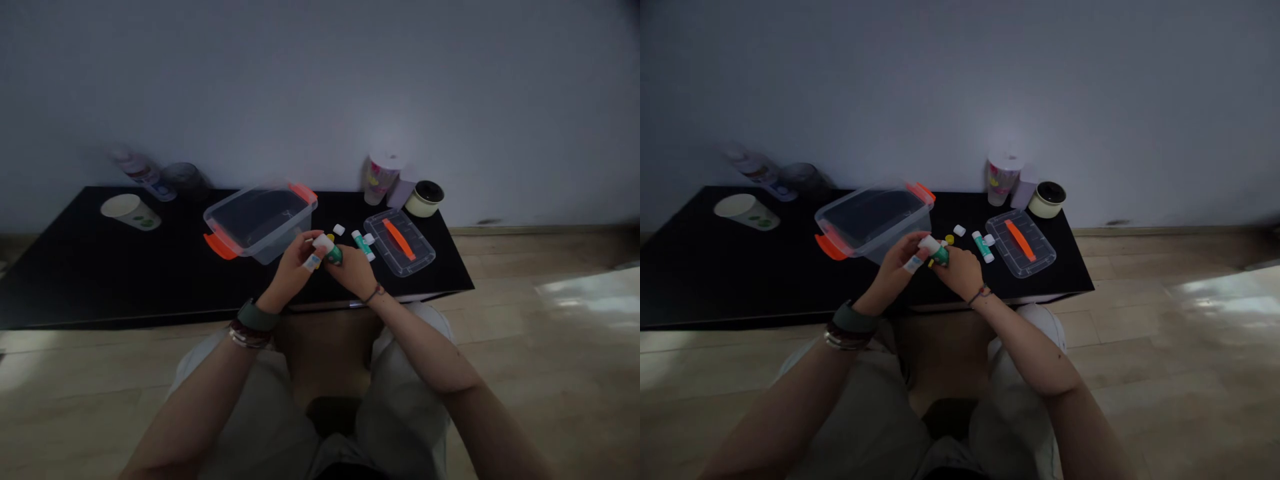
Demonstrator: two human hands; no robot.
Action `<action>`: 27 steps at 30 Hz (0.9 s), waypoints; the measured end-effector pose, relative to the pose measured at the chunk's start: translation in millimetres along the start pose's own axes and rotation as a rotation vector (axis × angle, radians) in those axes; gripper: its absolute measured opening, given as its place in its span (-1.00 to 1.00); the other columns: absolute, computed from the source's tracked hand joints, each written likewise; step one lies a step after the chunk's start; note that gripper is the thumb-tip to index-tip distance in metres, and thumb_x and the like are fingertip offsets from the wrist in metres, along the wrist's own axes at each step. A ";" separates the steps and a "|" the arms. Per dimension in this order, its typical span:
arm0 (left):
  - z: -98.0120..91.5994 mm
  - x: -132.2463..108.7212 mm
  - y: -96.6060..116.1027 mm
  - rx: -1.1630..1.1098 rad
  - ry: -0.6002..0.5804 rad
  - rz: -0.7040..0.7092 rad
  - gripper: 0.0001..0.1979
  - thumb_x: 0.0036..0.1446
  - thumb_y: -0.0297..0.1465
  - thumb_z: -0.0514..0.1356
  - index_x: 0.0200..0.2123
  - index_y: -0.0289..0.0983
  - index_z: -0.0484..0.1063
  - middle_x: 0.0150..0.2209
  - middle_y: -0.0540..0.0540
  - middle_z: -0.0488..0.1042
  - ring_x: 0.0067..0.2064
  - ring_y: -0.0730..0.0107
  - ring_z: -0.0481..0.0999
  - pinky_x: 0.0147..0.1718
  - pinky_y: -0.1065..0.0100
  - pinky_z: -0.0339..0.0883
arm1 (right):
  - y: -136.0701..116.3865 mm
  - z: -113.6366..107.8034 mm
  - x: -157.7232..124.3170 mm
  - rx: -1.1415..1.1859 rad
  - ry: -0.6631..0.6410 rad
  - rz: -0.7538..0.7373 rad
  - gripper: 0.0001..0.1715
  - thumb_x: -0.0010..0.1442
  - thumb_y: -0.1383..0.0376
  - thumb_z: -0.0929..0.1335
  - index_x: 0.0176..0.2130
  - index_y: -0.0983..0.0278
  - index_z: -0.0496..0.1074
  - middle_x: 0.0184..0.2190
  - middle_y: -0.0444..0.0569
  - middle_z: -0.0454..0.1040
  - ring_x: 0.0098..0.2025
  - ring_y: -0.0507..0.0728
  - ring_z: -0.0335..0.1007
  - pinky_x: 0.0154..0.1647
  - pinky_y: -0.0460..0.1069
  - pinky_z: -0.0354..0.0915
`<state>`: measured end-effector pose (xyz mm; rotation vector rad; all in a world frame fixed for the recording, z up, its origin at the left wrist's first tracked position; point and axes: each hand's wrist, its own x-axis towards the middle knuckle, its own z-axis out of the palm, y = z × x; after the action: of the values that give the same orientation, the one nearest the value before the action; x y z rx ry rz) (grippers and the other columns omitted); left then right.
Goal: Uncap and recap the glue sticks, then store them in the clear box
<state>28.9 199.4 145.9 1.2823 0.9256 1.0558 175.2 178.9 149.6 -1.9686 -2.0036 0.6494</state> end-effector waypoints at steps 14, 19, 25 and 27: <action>-6.6 -7.6 9.9 -0.174 -0.231 -0.126 -0.34 -0.14 0.09 0.43 -0.11 -0.26 0.52 -0.12 -0.25 0.64 0.02 -0.03 0.59 0.01 0.08 0.45 | 5.5 -5.8 -14.2 1.249 -0.896 -0.087 -0.67 0.09 0.21 0.39 -0.48 0.19 0.12 -0.76 -0.37 0.12 -0.75 -0.07 0.04 -0.70 -0.16 0.07; -4.2 -4.0 6.0 -0.199 -0.187 -0.116 -0.38 -0.06 0.01 0.43 -0.02 -0.25 0.51 -0.04 -0.26 0.61 0.07 -0.01 0.56 0.01 0.12 0.45 | 6.1 0.4 -10.4 1.132 -0.543 -0.002 -0.68 0.08 0.26 0.41 -0.54 0.22 0.20 -0.79 -0.31 0.20 -0.75 -0.06 0.11 -0.72 -0.17 0.07; -9.5 -1.7 -1.4 -0.138 -0.180 -0.084 -0.40 -0.04 0.02 0.42 -0.07 -0.28 0.54 -0.07 -0.27 0.63 -0.01 0.04 0.60 -0.05 0.16 0.47 | 10.7 2.0 -8.6 0.973 -0.498 -0.048 -0.63 0.11 0.30 0.40 -0.63 0.26 0.23 -0.79 -0.24 0.26 -0.74 -0.07 0.16 -0.69 -0.16 0.10; -11.7 -3.4 -1.3 -0.150 -0.230 -0.075 -0.40 -0.05 0.03 0.42 -0.07 -0.27 0.54 -0.07 -0.26 0.63 -0.01 0.05 0.61 -0.04 0.15 0.47 | 11.3 1.0 -11.4 1.082 -0.646 -0.086 -0.62 0.10 0.25 0.43 -0.59 0.24 0.21 -0.77 -0.27 0.24 -0.74 -0.06 0.15 -0.69 -0.15 0.12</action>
<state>16.8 199.4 143.5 1.2058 0.7010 0.8812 185.2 167.3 144.6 -1.0530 -1.3889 1.9847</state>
